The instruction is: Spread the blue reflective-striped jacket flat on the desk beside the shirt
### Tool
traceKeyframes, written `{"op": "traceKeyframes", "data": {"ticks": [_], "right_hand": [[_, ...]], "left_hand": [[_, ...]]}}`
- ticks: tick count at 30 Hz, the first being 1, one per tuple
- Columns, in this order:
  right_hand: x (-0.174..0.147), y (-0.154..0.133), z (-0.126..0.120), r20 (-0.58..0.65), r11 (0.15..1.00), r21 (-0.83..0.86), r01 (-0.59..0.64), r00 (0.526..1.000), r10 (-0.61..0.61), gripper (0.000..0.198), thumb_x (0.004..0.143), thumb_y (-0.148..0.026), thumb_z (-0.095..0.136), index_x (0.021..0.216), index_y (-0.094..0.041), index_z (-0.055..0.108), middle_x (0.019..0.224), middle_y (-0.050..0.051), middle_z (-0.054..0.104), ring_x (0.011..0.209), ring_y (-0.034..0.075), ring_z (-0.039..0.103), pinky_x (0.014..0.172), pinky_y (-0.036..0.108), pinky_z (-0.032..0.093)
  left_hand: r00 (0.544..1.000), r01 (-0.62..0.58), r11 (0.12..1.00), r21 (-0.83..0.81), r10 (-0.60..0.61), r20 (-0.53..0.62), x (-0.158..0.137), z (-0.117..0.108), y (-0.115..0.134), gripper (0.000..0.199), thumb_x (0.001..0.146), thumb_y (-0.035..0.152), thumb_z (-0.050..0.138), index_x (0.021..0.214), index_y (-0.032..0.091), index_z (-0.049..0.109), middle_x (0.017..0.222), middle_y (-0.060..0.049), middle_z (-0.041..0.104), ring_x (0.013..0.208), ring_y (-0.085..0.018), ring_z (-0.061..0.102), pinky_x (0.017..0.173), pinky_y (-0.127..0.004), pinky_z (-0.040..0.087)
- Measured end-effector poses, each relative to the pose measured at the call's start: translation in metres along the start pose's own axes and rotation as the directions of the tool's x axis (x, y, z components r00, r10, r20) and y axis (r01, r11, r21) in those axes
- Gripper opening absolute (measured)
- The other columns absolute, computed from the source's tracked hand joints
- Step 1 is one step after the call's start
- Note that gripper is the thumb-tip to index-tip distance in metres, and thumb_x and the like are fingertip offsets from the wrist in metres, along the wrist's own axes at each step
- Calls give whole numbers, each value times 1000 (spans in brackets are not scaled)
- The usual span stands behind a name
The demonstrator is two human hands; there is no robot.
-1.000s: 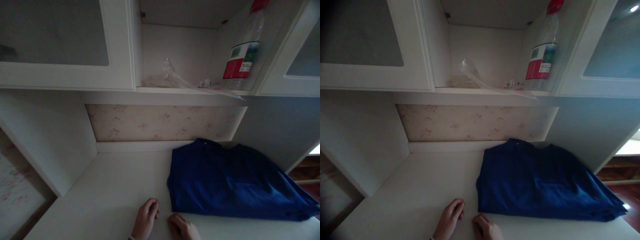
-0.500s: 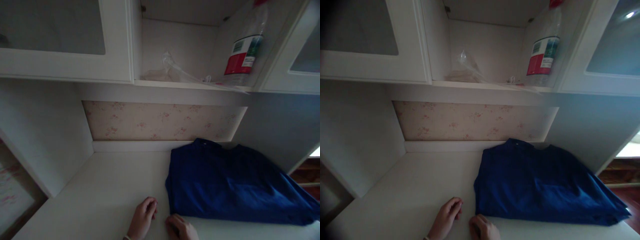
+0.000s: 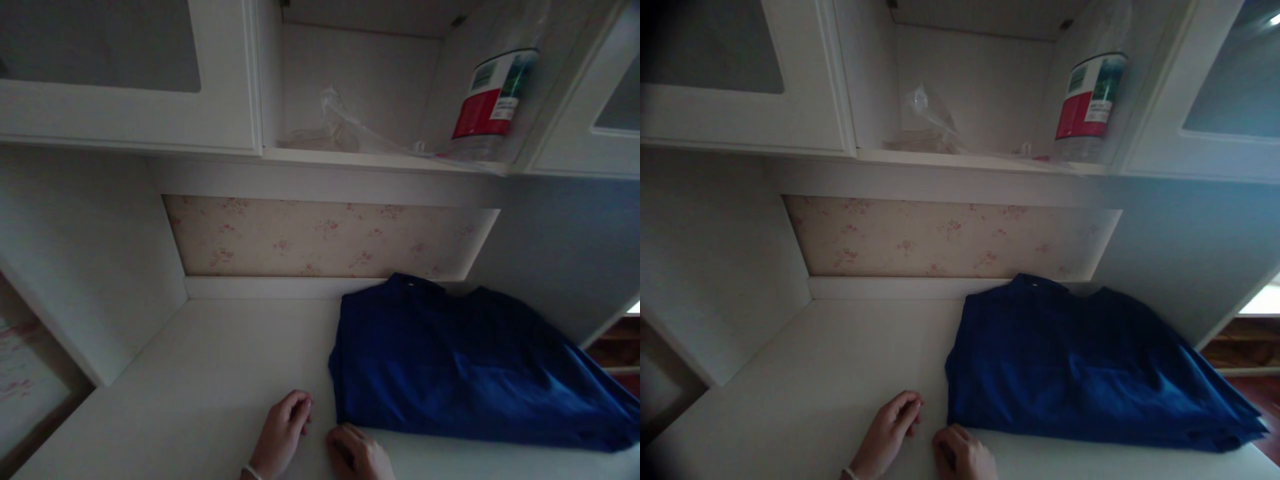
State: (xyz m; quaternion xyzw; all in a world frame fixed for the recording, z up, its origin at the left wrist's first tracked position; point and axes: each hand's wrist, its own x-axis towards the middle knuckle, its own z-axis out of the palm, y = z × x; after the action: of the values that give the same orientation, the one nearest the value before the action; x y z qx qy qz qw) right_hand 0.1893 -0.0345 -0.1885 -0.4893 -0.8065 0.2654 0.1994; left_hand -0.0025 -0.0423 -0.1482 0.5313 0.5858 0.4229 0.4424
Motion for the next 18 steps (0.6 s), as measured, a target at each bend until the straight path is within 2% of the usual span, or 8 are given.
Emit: {"op": "traceKeyframes", "data": {"ticks": [5, 8, 11, 14, 16, 18], "right_hand": [[0, -2, 0, 18, 999, -40, -1, 1000, 2, 22, 85, -30, 46, 92, -31, 67, 89, -1, 70, 76, 15, 67, 64, 18, 44], [-1, 0, 1, 45, 999, -37, 14, 999, -12, 22, 82, -28, 49, 93, -33, 68, 94, -3, 71, 76, 14, 67, 64, 17, 45], [-4, 3, 1, 95, 996, 16, 91, 991, -92, 24, 72, -22, 56, 88, -35, 69, 93, -6, 73, 79, 14, 68, 67, 16, 45], [-8, 5, 3, 79, 993, 40, 107, 991, -110, 17, 64, -19, 57, 73, -27, 69, 81, -1, 73, 74, 17, 67, 65, 19, 46], [-14, 5, 5, 34, 996, 44, 72, 997, -73, 11, 66, -21, 56, 68, -22, 66, 77, 3, 71, 69, 18, 65, 63, 21, 47], [-24, 5, 5, 5, 997, 60, 55, 998, -55, 14, 73, -27, 53, 70, -21, 65, 77, 5, 70, 68, 17, 65, 63, 22, 47]], "left_hand": [[999, 0, 999, 43, 2, -36, -2, -2, 2, 46, 87, 57, 42, 97, 17, 64, 70, -1, 63, 64, -17, 59, 62, -26, 47], [997, -4, 995, 101, 12, -77, -4, 4, 7, 45, 88, 55, 41, 94, 18, 64, 76, -5, 68, 69, -20, 63, 66, -29, 49], [993, -3, 988, 154, 22, -120, -1, 27, 17, 45, 88, 53, 38, 98, 17, 64, 96, -12, 70, 89, -23, 65, 82, -32, 49], [991, -18, 978, 210, 46, -127, 9, 62, 34, 56, 84, 54, 45, 118, 12, 57, 119, -18, 63, 113, -26, 58, 99, -35, 42], [991, -34, 965, 260, 67, -119, 18, 83, 43, 63, 80, 49, 55, 128, 8, 51, 129, -21, 57, 123, -29, 50, 105, -38, 36], [991, -54, 951, 306, 88, -99, 23, 96, 50, 56, 80, 36, 56, 128, 8, 52, 128, -21, 57, 122, -31, 51, 105, -39, 36]]}}
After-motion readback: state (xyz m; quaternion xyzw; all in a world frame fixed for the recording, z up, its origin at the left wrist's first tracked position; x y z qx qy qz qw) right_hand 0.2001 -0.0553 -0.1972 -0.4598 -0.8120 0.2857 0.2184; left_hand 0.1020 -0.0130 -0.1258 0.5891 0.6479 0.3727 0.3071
